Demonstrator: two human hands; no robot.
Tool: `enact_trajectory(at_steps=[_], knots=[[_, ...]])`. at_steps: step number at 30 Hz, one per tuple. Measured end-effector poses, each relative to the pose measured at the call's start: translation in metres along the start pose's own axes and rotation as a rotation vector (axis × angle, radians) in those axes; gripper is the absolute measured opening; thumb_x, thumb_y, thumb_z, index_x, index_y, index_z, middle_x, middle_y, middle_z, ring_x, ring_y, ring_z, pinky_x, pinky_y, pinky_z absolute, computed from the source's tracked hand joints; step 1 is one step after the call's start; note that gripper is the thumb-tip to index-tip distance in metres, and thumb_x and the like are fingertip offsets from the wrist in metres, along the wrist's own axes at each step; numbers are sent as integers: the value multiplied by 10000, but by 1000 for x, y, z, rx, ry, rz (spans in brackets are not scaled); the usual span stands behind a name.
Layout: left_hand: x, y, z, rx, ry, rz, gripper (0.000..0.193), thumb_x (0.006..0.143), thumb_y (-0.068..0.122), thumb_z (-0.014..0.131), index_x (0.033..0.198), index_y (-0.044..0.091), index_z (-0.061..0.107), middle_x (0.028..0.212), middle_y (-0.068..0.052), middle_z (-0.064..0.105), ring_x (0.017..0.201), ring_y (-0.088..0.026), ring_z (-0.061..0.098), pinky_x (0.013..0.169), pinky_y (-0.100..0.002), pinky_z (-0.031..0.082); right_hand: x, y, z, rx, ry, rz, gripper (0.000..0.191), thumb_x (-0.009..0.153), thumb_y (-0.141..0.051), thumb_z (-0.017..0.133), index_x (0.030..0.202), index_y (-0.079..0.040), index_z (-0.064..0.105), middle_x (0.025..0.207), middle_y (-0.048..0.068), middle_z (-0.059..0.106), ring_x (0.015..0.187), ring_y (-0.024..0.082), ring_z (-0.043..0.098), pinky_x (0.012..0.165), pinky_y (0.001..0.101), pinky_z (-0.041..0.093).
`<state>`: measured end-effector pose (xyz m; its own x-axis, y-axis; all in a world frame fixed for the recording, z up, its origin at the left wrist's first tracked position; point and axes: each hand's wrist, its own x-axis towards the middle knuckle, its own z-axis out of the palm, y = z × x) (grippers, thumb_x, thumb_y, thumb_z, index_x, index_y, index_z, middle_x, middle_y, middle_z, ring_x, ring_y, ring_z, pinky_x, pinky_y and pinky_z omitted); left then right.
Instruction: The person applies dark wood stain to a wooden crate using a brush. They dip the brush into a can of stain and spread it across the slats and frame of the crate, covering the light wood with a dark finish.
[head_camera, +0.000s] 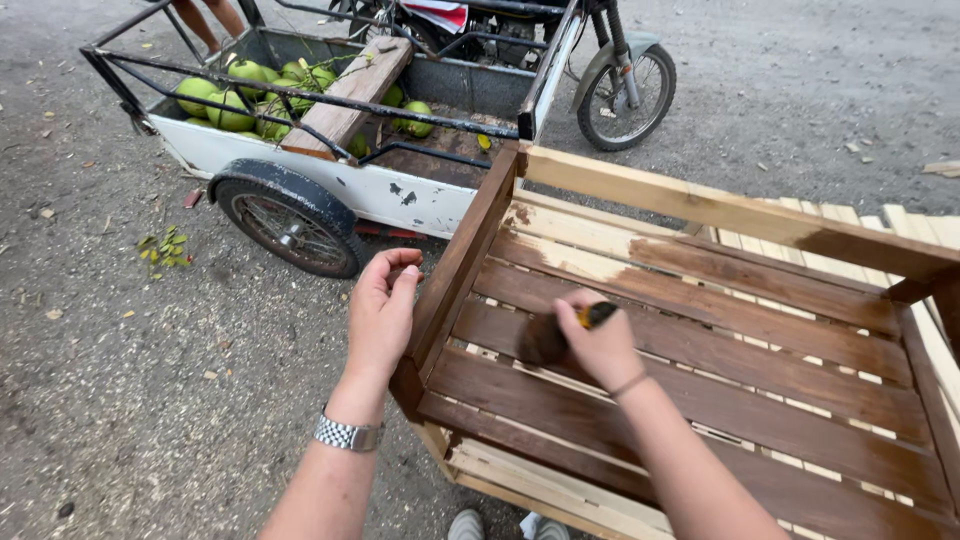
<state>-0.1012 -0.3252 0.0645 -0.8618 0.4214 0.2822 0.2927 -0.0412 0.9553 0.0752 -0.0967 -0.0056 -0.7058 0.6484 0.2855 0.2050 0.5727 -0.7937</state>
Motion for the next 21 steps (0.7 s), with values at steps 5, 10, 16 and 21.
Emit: enact_trajectory(at_steps=[5,10,16,21], knots=[[-3,21,16,-1,-55,-46,225,978,139,583,1148,32,683,960,-47,709,875,-112,655,808,-270,540,16,7,-99,-705,-43,154,361,923,-415,678,876,-65,754,929,181,741,922,390,695,823,480,562],[-10,30,33,-25,-116,-7,225,972,135,580,1143,29,681,1009,-18,727,893,-94,660,821,-261,541,49,1,-93,-800,-105,235,317,925,-421,668,921,-117,758,947,171,740,912,376,713,817,497,566],[-20,22,47,5,-106,6,219,969,119,591,1140,23,689,1016,-37,733,892,-107,668,822,-264,547,68,-31,47,-455,-22,1,208,829,-290,742,918,-102,725,934,171,711,873,381,685,777,483,552],[-28,20,41,-52,-73,13,217,996,105,561,1155,8,672,1035,-51,735,949,-105,697,871,-261,552,107,-41,107,174,100,17,334,1018,-387,663,940,-66,703,821,146,717,731,263,684,705,399,555]])
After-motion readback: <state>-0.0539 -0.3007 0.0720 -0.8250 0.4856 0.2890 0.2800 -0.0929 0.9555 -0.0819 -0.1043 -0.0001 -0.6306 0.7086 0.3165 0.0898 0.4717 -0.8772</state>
